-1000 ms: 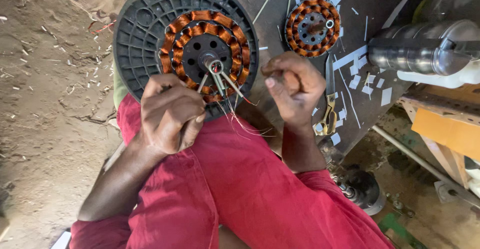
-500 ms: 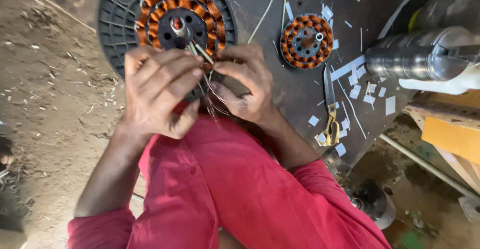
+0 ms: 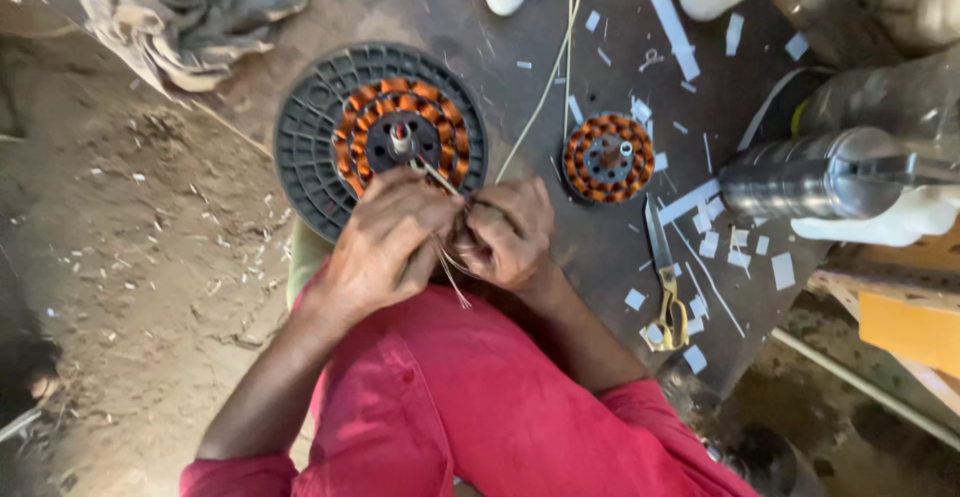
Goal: The person repairs an electric motor stator by stripping copper wire insulation with shears, twisting the exposed ends, and inserting them into the stator slots. They then use a wooden stick to push the wires deeper into the slots.
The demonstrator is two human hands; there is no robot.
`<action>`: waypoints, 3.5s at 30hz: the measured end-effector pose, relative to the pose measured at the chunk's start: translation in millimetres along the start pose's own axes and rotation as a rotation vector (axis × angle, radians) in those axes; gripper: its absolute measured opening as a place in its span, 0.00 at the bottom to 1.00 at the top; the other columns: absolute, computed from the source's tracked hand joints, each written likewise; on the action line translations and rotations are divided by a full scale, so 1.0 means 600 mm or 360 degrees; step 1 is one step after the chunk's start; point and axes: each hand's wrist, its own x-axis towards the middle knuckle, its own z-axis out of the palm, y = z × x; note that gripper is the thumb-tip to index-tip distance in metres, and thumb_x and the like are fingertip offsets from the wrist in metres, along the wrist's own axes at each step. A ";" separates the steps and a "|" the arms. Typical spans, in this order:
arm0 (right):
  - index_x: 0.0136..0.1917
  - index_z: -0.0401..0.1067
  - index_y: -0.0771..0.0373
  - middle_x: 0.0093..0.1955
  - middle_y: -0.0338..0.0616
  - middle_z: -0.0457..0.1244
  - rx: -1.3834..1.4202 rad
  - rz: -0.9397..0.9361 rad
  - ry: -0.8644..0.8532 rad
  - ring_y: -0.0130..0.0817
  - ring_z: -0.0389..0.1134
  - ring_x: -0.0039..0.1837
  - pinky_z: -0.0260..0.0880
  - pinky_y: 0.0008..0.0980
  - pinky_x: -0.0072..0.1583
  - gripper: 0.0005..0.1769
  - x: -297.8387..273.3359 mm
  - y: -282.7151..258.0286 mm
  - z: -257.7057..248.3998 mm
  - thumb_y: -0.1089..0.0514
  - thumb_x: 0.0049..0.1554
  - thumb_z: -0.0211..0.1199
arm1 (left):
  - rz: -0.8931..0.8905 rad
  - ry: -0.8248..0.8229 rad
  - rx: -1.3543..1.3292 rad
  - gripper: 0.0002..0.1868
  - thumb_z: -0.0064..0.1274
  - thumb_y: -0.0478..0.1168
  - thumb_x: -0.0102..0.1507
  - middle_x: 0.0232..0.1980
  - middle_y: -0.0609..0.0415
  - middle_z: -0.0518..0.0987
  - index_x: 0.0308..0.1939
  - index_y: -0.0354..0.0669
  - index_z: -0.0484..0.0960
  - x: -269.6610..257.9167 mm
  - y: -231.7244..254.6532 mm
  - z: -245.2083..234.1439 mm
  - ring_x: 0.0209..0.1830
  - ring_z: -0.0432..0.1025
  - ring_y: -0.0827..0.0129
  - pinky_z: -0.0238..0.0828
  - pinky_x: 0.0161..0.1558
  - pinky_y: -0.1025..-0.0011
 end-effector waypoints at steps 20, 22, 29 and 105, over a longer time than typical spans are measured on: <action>0.54 0.63 0.66 0.42 0.49 0.65 0.2162 0.1459 0.0501 0.35 0.65 0.41 0.64 0.32 0.42 0.11 -0.128 -0.007 0.019 0.64 0.64 0.65 | -0.0274 0.0135 0.0056 0.18 0.59 0.25 0.63 0.53 0.47 0.80 0.56 0.38 0.78 0.020 0.014 0.018 0.50 0.74 0.54 0.68 0.53 0.62; 0.57 0.63 0.67 0.38 0.43 0.64 0.2030 0.1528 0.0434 0.28 0.64 0.37 0.61 0.28 0.37 0.15 -0.108 0.011 0.010 0.65 0.62 0.66 | -0.0243 0.0109 0.0085 0.19 0.58 0.24 0.63 0.54 0.48 0.80 0.57 0.39 0.77 0.027 0.012 0.017 0.53 0.75 0.54 0.69 0.55 0.61; 0.54 0.71 0.69 0.35 0.34 0.63 0.1330 0.1442 -0.0166 0.17 0.61 0.34 0.56 0.20 0.36 0.10 -0.060 0.007 -0.016 0.67 0.60 0.67 | -0.0228 -0.0039 0.0047 0.21 0.57 0.25 0.61 0.54 0.50 0.82 0.59 0.37 0.77 0.039 0.018 0.006 0.52 0.78 0.60 0.68 0.58 0.58; 0.52 0.70 0.64 0.47 0.56 0.66 -0.0173 0.0039 0.0118 0.46 0.73 0.43 0.75 0.34 0.44 0.12 -0.049 -0.007 -0.002 0.68 0.55 0.67 | -0.0131 -0.0162 0.0392 0.11 0.63 0.34 0.65 0.43 0.57 0.76 0.49 0.41 0.79 0.030 -0.001 0.022 0.40 0.73 0.65 0.63 0.55 0.62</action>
